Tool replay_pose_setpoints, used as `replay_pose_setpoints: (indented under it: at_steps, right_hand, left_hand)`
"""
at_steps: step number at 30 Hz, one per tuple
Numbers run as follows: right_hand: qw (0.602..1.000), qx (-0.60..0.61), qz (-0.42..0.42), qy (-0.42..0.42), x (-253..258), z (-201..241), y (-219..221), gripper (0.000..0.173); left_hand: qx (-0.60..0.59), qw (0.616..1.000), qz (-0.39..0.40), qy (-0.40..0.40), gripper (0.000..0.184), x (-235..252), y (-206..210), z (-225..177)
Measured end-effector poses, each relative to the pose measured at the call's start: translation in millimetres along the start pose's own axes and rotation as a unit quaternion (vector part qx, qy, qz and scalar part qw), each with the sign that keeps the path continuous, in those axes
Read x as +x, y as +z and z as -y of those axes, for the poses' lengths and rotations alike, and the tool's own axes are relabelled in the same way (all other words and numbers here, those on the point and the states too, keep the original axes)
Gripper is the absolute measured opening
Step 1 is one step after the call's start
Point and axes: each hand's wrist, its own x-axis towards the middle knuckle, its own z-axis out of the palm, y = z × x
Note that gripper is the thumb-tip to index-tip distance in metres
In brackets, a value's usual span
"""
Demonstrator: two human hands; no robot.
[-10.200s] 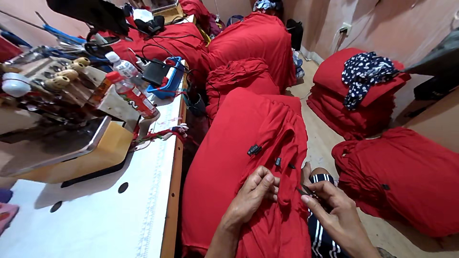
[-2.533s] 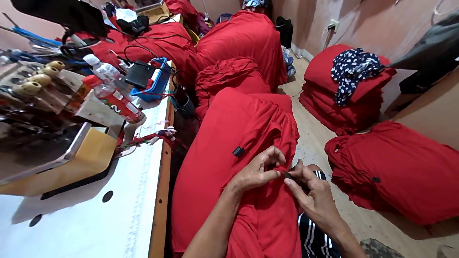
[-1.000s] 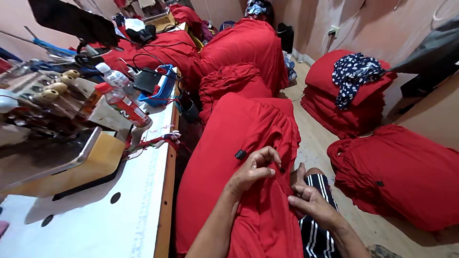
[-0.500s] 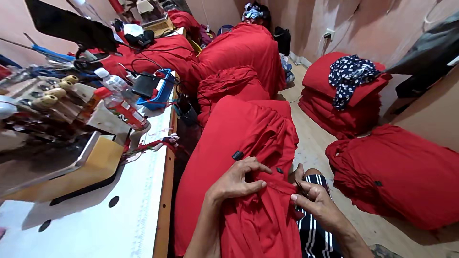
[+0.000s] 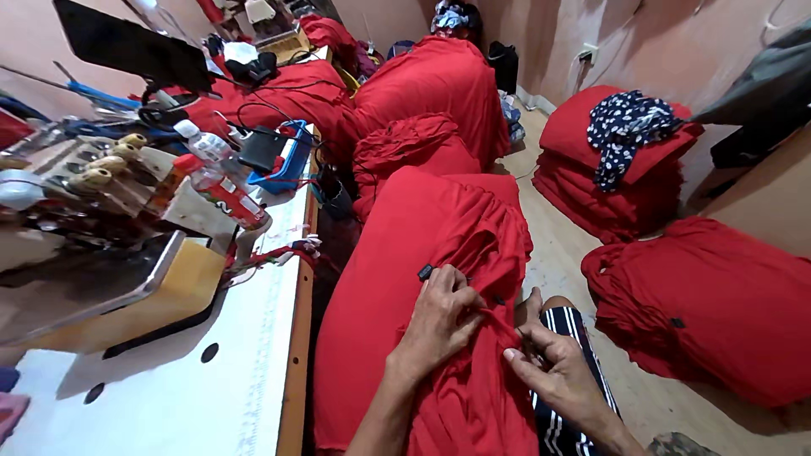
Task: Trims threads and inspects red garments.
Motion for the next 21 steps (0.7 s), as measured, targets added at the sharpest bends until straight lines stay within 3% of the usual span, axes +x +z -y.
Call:
replay_pose_setpoints:
  at_steps: [4, 7, 13, 15, 17, 21]
  right_hand:
    - [0.991, -0.116, -0.023, -0.058, -8, -5, 4, 0.015]
    - [0.96, -0.238, -0.016, -0.147, -20, 3, 18, 0.014]
    - [0.883, -0.394, -0.029, -0.252, -24, 6, 38, 0.011]
    - [0.866, -0.425, -0.044, -0.26, -25, 4, 39, 0.012]
    - [0.861, -0.436, -0.042, -0.258, -26, 2, 40, 0.011]
    - [0.867, -0.431, -0.022, -0.25, -27, -1, 38, 0.008]
  left_hand:
    - [-0.058, 0.992, -0.021, -0.109, 0.019, -5, -2, -19]
    - [-0.164, 0.963, -0.027, -0.211, 0.022, -12, -2, -33]
    - [-0.409, 0.856, -0.047, -0.313, 0.031, -15, -12, -36]
    - [-0.435, 0.843, -0.024, -0.314, 0.034, -15, -15, -36]
    - [-0.429, 0.859, -0.01, -0.28, 0.028, -18, -14, -35]
    - [-0.456, 0.853, 0.037, -0.249, 0.048, -21, -14, -29]
